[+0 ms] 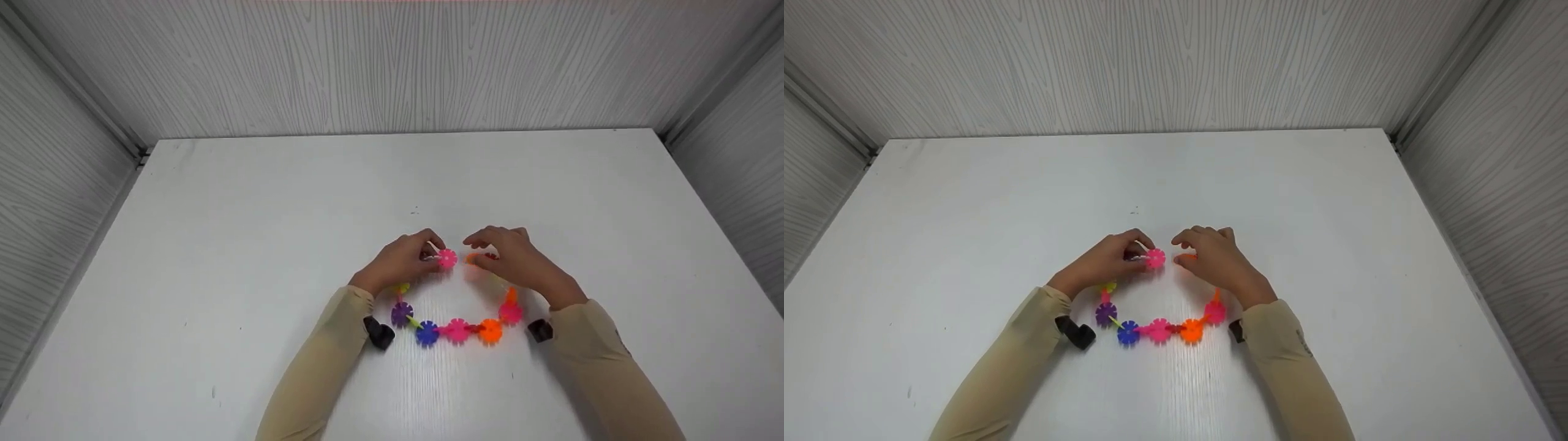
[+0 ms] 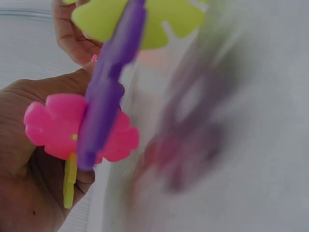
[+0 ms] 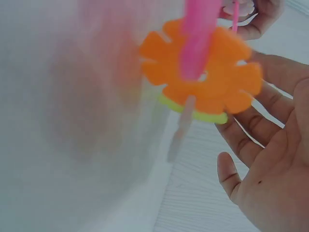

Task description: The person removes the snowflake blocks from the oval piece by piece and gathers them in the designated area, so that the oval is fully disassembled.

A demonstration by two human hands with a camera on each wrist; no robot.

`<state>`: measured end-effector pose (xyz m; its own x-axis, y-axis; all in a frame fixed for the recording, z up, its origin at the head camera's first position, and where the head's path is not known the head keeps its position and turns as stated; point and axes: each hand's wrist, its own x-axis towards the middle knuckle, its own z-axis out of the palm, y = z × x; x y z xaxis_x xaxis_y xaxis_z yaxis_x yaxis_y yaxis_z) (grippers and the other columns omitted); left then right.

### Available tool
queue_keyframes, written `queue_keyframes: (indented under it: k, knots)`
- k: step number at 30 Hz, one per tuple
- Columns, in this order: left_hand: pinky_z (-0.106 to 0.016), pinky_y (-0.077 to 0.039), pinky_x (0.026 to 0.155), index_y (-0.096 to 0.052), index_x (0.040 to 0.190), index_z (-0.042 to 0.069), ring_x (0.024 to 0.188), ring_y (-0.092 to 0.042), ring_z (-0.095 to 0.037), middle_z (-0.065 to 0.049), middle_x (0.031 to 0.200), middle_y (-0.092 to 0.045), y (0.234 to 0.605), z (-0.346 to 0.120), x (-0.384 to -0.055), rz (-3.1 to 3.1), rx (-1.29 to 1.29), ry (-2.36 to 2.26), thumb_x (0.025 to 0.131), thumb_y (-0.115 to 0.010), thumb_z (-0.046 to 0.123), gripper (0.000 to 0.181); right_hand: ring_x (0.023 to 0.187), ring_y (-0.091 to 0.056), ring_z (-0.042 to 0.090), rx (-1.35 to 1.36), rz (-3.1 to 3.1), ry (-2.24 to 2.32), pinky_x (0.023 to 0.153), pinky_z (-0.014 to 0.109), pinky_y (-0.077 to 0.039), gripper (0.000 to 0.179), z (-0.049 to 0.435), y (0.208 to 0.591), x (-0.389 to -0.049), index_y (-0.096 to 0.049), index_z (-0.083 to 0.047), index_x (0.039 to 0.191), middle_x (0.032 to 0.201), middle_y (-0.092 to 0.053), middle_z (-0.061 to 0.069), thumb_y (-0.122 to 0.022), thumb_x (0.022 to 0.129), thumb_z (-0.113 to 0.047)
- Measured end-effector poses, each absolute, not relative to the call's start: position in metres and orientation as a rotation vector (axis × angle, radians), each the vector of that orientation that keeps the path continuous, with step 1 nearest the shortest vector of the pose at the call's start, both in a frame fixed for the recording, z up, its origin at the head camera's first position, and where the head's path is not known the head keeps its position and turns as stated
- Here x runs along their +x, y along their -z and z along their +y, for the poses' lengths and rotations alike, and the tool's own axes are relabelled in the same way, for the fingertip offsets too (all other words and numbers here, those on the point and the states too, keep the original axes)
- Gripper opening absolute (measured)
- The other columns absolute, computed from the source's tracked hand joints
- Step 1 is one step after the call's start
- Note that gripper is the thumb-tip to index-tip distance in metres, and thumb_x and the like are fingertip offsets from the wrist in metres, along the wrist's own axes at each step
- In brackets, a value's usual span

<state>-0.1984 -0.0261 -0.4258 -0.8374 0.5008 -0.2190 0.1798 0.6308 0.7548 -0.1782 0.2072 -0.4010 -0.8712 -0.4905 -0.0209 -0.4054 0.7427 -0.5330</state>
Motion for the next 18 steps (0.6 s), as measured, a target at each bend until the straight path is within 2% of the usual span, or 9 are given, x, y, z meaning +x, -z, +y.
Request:
queue_keyframes:
  k: [2,5,9,18]
  knots:
    - [-0.033,-0.050,0.094,-0.058,0.121,0.021,0.099,-0.061,-0.016,-0.001,0.110,-0.067,0.426,-0.026,-0.199,2.467,0.555,-1.071,0.091,-0.066,0.032,0.033,0.106,-0.058,0.029,-0.729,2.768,0.805,0.097,0.049,-0.029,0.040,0.204,0.399,-0.177,-0.059,-0.008,0.125,0.115,-0.064,0.011,-0.068,0.090,-0.024]
    - [-0.031,-0.051,0.086,-0.061,0.120,0.024,0.089,-0.060,-0.015,0.000,0.099,-0.067,0.426,-0.027,-0.198,2.511,0.594,-1.079,0.090,-0.067,0.035,0.033,0.110,-0.055,0.028,-0.686,2.753,0.798,0.100,0.048,-0.038,0.045,0.201,0.398,-0.175,-0.058,-0.013,0.128,0.121,-0.060,0.009,-0.069,0.088,-0.030]
    - [-0.028,-0.050,0.080,-0.063,0.120,0.027,0.083,-0.057,-0.013,0.002,0.091,-0.066,0.425,-0.027,-0.197,2.548,0.641,-1.081,0.090,-0.067,0.036,0.032,0.112,-0.055,0.028,-0.644,2.741,0.804,0.094,0.046,-0.050,0.052,0.197,0.400,-0.174,-0.057,-0.015,0.130,0.123,-0.056,0.007,-0.071,0.085,-0.036]
    - [-0.028,-0.050,0.084,-0.063,0.126,0.023,0.085,-0.055,-0.015,0.000,0.098,-0.066,0.426,-0.027,-0.196,2.543,0.701,-1.091,0.095,-0.060,0.027,0.032,0.104,-0.057,0.028,-0.716,2.763,0.771,0.090,0.042,-0.052,0.048,0.188,0.398,-0.171,-0.055,-0.015,0.131,0.117,-0.053,0.010,-0.070,0.088,-0.030]
